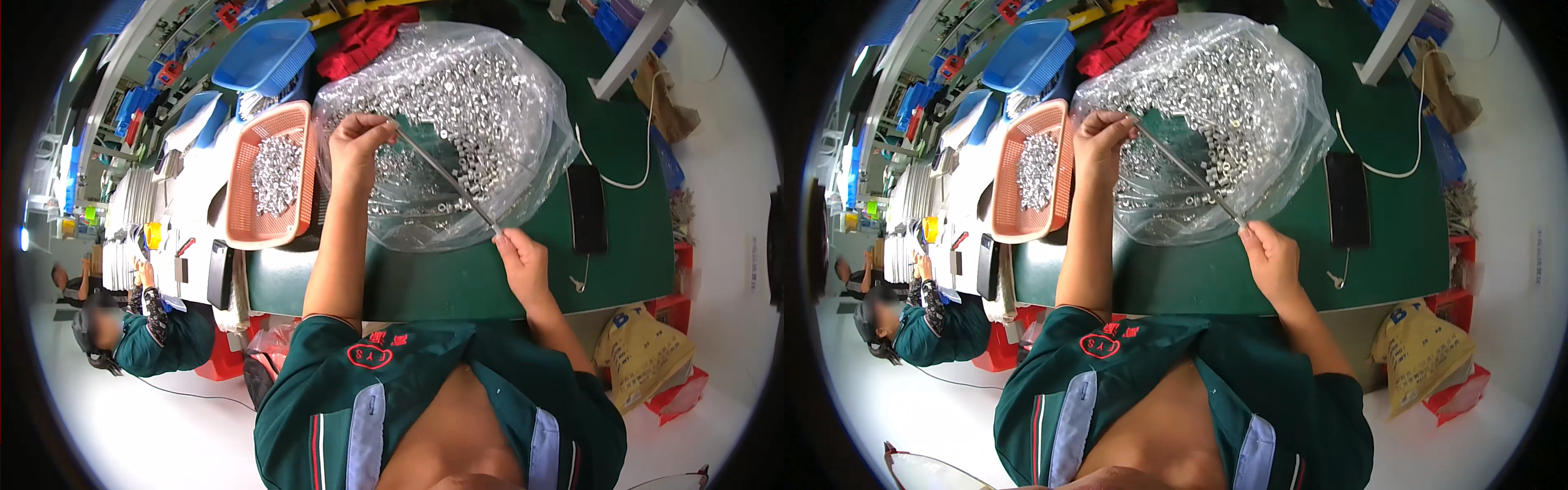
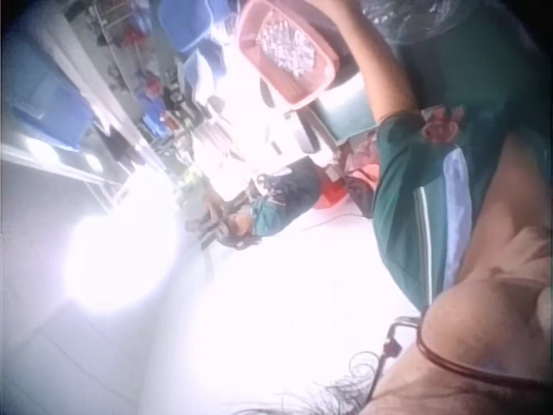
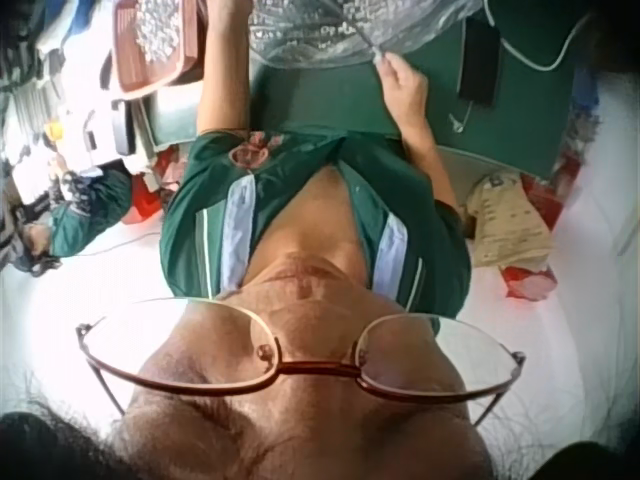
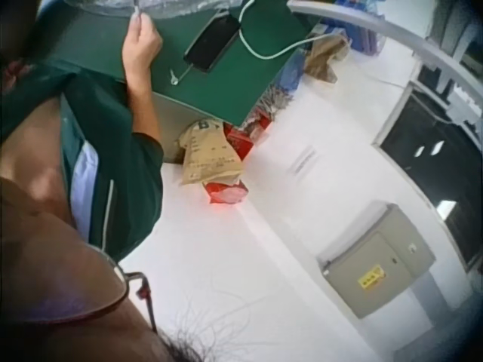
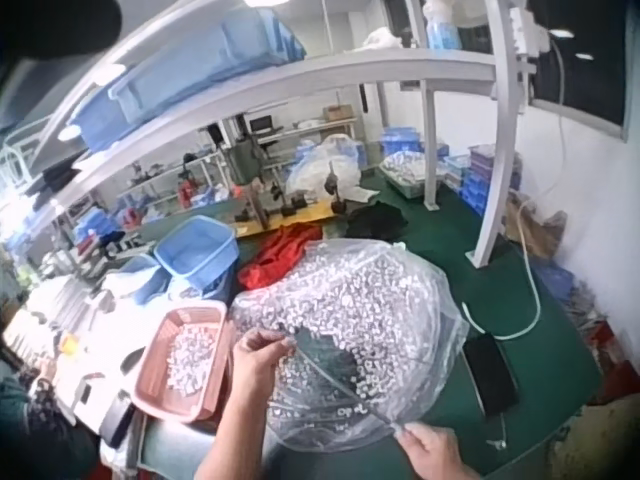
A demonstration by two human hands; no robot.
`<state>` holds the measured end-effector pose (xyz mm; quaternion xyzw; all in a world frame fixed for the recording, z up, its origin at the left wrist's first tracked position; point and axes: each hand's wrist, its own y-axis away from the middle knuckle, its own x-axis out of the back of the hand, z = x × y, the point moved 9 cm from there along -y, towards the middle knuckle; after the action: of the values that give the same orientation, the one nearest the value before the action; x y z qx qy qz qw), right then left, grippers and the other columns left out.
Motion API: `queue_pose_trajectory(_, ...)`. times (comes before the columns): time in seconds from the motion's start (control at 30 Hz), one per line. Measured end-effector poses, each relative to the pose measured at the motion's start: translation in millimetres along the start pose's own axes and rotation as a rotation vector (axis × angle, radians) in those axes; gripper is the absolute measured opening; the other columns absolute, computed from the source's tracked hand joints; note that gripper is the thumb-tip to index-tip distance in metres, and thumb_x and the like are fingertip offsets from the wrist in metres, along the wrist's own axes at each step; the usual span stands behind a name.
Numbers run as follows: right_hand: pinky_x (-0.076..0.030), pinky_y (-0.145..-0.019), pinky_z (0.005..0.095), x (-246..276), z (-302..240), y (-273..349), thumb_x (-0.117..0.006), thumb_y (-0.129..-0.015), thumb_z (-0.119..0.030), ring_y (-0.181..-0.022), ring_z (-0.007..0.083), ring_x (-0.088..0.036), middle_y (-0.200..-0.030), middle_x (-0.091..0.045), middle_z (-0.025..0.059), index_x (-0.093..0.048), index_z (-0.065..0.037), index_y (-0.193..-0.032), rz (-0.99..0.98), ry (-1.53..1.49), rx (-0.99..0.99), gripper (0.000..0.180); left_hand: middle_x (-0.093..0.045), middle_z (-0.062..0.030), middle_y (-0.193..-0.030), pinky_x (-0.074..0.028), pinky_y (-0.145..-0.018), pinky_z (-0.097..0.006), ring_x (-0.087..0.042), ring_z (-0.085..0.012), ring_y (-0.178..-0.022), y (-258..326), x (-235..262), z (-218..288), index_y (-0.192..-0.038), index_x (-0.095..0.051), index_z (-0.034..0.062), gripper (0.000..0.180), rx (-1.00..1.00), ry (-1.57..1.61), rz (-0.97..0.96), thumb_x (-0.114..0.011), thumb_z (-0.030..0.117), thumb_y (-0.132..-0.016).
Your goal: The person uses a long metal rod to pick up small silver metal parts from a large plastic bag and threads them onto the rod. The person repeatedly picks up parts and slides them down the rod, accumulating a stack of parts.
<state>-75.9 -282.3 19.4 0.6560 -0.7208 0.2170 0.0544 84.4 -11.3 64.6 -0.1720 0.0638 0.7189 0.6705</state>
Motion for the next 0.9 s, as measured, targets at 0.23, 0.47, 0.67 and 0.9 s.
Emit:
queue_pose_trajectory(0.23, -0.036, -0.049, 0.0262, 2, 7, -2, -0.060, -0.092, -0.013, -0.052, 0.0084, -0.045, -0.059, -0.051, 0.0043, -0.062, 0.000, -0.089, 0.028, -0.081, -0.097, 0.014, -0.067, -0.0078, -0.091, -0.051, -0.080, -0.029, -0.064, -0.0155, -0.083, 43, -67, -42, -0.124, -0.052, -0.0036, 0.049, 0.217, -0.104, -0.308, -0.069, 0.000, -0.078)
queue_pose_trajectory(0.47, -0.035, -0.053, 0.0217, 8, 30, 3, -0.058, -0.095, -0.014, -0.060, 0.0032, -0.041, -0.064, -0.050, -0.0028, -0.064, 0.001, -0.091, 0.030, -0.254, -0.318, 0.017, -0.066, -0.0101, -0.095, -0.050, -0.077, -0.031, -0.063, -0.0187, -0.084, 35, -76, -34, -0.104, -0.068, 0.0031, 0.026, -0.076, -0.970, -0.454, -0.071, 0.007, -0.078)
queue_pose_trajectory(0.67, -0.033, -0.052, 0.0223, 8, 27, 3, -0.058, -0.095, -0.015, -0.059, 0.0029, -0.038, -0.063, -0.047, -0.0038, -0.063, 0.001, -0.091, 0.041, -0.277, -0.290, 0.017, -0.062, -0.0125, -0.089, -0.048, -0.080, -0.040, -0.059, -0.0326, -0.092, 45, -95, -57, -0.094, -0.068, 0.0045, 0.020, -0.313, -1.234, -0.645, -0.067, 0.007, -0.074)
queue_pose_trajectory(0.9, -0.033, -0.051, 0.0222, 8, 24, 2, -0.059, -0.094, -0.015, -0.058, 0.0032, -0.040, -0.061, -0.048, -0.0024, -0.063, 0.001, -0.089, 0.030, -0.231, -0.254, 0.018, -0.067, -0.0097, -0.088, -0.051, -0.077, -0.032, -0.064, -0.0231, -0.084, 34, -68, -48, -0.094, -0.066, 0.0018, 0.016, -0.094, -0.889, -0.508, -0.069, 0.003, -0.078)
